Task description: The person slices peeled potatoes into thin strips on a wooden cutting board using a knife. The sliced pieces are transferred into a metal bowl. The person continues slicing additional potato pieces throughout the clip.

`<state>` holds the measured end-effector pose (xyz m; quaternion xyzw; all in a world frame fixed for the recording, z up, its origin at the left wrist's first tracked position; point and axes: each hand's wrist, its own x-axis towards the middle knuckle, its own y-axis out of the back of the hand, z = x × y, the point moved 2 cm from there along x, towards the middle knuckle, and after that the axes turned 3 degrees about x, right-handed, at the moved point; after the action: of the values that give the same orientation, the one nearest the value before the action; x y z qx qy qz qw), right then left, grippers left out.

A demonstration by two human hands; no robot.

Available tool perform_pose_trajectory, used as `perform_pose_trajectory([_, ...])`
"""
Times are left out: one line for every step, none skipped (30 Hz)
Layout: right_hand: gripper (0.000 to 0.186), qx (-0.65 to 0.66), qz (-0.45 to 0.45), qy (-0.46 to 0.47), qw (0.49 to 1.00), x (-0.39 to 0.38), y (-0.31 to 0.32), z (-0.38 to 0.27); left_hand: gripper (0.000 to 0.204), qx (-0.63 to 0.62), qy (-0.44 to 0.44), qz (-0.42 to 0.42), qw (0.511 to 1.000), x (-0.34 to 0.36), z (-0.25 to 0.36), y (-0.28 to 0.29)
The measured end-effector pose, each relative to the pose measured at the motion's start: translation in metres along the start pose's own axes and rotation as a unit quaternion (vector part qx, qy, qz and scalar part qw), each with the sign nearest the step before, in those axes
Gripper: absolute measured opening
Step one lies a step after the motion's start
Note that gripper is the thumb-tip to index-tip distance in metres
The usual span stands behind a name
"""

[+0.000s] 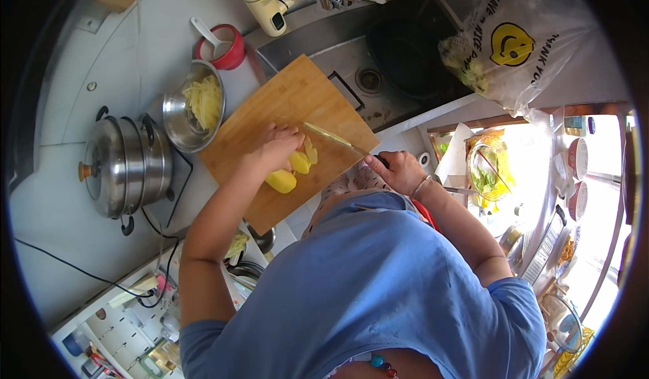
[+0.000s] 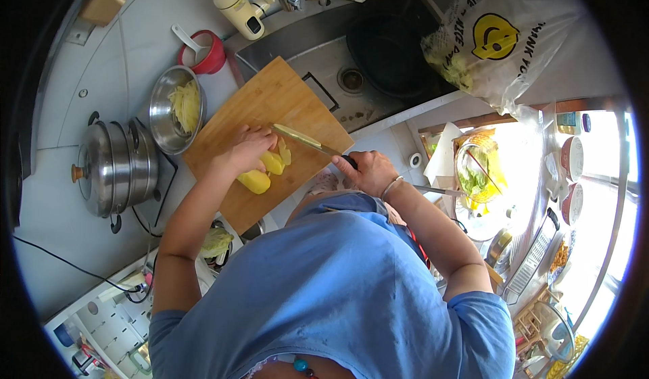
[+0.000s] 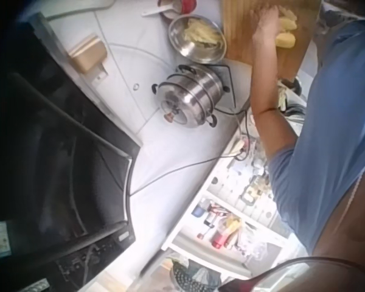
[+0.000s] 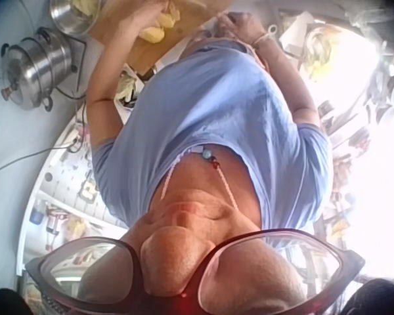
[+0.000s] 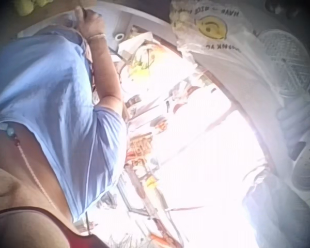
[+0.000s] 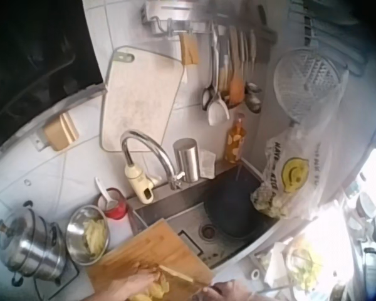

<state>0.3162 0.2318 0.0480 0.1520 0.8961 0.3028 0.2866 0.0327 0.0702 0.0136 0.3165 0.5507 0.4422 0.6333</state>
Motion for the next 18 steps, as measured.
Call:
perform_pose_trajectory([0.073, -0.007, -0.007, 0.0, 1.0, 0.0, 0.001, -0.002, 0.047, 0.009, -0.002, -0.004, 1.0, 0.0, 0.004, 0.001])
perform_pose_trajectory([0.073, -0.005, -0.002, 0.0, 1.0, 0.0, 0.002, -0.003, 0.048, 0.017, -0.004, -0.007, 1.0, 0.0, 0.008, 0.005])
perform_pose_trajectory([0.073, -0.003, 0.002, 0.0, 1.0, 0.0, 0.002, -0.003, 0.049, 0.026, -0.007, -0.011, 1.0, 0.0, 0.01, 0.007])
perform_pose_trajectory([0.073, -0.001, 0.006, 0.002, 1.0, 0.001, 0.004, -0.004, 0.049, 0.013, -0.003, -0.029, 0.999, 0.0, 0.009, 0.007])
perform_pose_trajectory([0.073, -0.005, 0.004, 0.006, 1.0, 0.001, 0.003, -0.003, 0.049, 0.0, 0.001, -0.046, 0.999, 0.0, 0.007, 0.007])
perform_pose_trajectory([0.074, -0.008, 0.003, 0.01, 1.0, 0.001, 0.002, -0.001, 0.05, -0.012, 0.005, -0.064, 0.998, 0.0, 0.006, 0.006])
perform_pose_trajectory([0.074, -0.012, 0.002, 0.013, 1.0, 0.001, 0.002, 0.001, 0.049, -0.033, 0.012, -0.058, 0.998, -0.001, 0.004, 0.004])
perform_pose_trajectory([0.074, -0.015, -0.004, 0.008, 1.0, 0.001, 0.002, 0.001, 0.048, -0.053, 0.019, -0.053, 0.997, -0.001, 0.002, 0.001])
perform_pose_trajectory([0.075, -0.018, -0.011, 0.004, 1.0, 0.002, 0.003, 0.0, 0.047, -0.073, 0.026, -0.048, 0.996, -0.002, 0.001, -0.001])
perform_pose_trajectory([0.075, -0.022, -0.017, -0.002, 1.0, 0.002, 0.004, 0.0, 0.048, -0.053, 0.009, -0.039, 0.998, -0.003, 0.001, 0.0])
perform_pose_trajectory([0.076, -0.027, -0.012, 0.001, 1.0, 0.002, 0.004, 0.0, 0.049, -0.032, -0.008, -0.03, 0.999, -0.003, 0.003, 0.002])
perform_pose_trajectory([0.076, -0.032, -0.007, 0.004, 0.999, 0.001, 0.004, 0.001, 0.05, -0.011, -0.024, -0.021, 0.999, -0.004, 0.004, 0.003])
perform_pose_trajectory([0.076, -0.038, -0.003, 0.007, 0.999, 0.0, 0.004, 0.001, 0.051, -0.009, -0.022, -0.033, 0.999, -0.004, 0.005, 0.001])
perform_pose_trajectory([0.076, -0.038, 0.0, 0.01, 0.999, 0.001, 0.005, 0.002, 0.053, -0.006, -0.019, -0.045, 0.999, -0.005, 0.006, -0.002])
perform_pose_trajectory([0.077, -0.038, 0.003, 0.013, 0.999, 0.001, 0.005, 0.003, 0.054, -0.003, -0.017, -0.057, 0.998, -0.006, 0.007, -0.004])
perform_pose_trajectory([0.077, -0.038, 0.007, 0.014, 0.999, 0.002, 0.005, 0.004, 0.055, -0.001, -0.023, -0.026, 0.999, -0.007, 0.008, -0.004])
perform_pose_trajectory([0.077, -0.036, 0.011, 0.015, 0.999, 0.002, 0.006, 0.004, 0.055, 0.001, -0.029, 0.006, 1.0, -0.01, 0.011, -0.005])
perform_pose_trajectory([0.077, -0.035, 0.014, 0.015, 0.999, 0.003, 0.007, 0.004, 0.056, 0.003, -0.034, 0.037, 0.999, -0.013, 0.014, -0.006])
